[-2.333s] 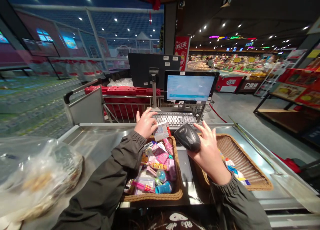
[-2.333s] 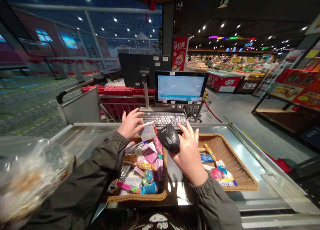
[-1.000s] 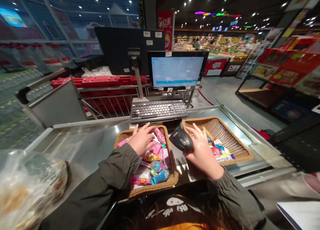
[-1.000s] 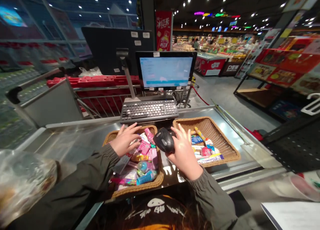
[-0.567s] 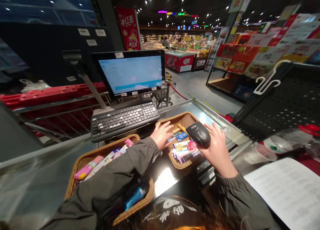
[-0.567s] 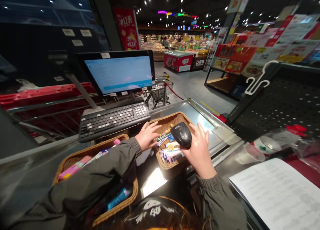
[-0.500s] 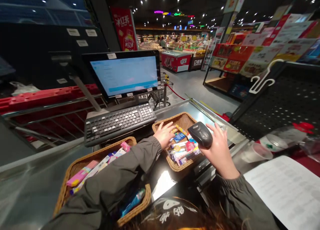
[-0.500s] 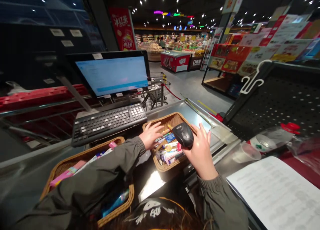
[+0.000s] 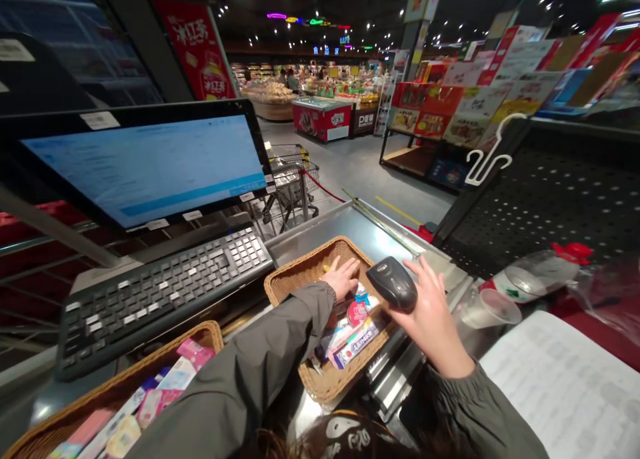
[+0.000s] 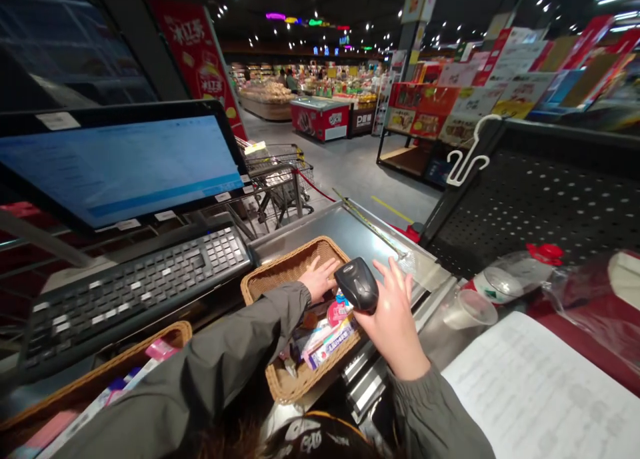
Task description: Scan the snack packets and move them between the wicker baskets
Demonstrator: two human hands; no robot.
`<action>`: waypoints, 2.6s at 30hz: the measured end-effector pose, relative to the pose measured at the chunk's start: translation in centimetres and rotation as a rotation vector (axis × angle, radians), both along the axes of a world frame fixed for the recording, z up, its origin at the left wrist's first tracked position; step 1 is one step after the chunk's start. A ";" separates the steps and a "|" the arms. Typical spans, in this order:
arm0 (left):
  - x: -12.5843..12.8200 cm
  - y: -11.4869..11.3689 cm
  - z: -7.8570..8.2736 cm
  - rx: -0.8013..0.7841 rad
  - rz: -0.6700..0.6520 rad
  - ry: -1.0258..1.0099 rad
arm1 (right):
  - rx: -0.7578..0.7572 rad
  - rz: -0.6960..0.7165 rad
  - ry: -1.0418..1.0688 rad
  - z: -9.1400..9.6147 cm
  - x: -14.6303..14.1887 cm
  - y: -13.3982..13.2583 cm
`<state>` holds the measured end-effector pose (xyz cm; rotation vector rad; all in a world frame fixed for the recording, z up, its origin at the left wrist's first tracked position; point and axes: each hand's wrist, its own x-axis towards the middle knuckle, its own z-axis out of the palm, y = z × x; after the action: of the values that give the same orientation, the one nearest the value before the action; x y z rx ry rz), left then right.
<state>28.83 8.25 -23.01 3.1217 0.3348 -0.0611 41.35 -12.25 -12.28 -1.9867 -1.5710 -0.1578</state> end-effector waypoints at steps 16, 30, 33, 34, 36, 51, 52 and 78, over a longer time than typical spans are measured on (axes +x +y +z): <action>1.5 -1.6 -4.1 0.036 0.055 -0.110 | -0.073 -0.027 0.045 -1.8 0.7 4.5; 1.0 1.7 1.7 -0.358 0.182 0.077 | -0.030 -0.035 0.043 -1.4 1.2 3.3; -1.0 4.3 5.4 -0.603 0.162 -0.003 | 0.008 -0.024 0.049 -1.0 0.9 3.1; -1.9 5.1 6.6 -0.675 0.126 -0.061 | 0.019 -0.015 0.049 -0.8 0.8 3.1; -4.1 6.3 8.8 -0.783 0.087 -0.154 | 0.042 0.007 0.046 -0.4 0.4 2.9; -18.7 2.6 18.2 -0.719 0.295 -0.768 | 0.172 0.379 -0.116 4.8 -7.3 3.1; -19.5 2.0 18.8 -0.624 0.329 -0.781 | 0.181 0.405 -0.124 5.2 -8.0 3.2; -35.9 -6.6 23.1 -0.189 0.648 -0.932 | 0.310 0.725 -0.181 9.2 -19.5 2.4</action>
<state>-7.06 1.62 0.06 2.3364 1.1316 1.1903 21.82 -9.88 -3.11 -1.1075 -2.1297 -0.2703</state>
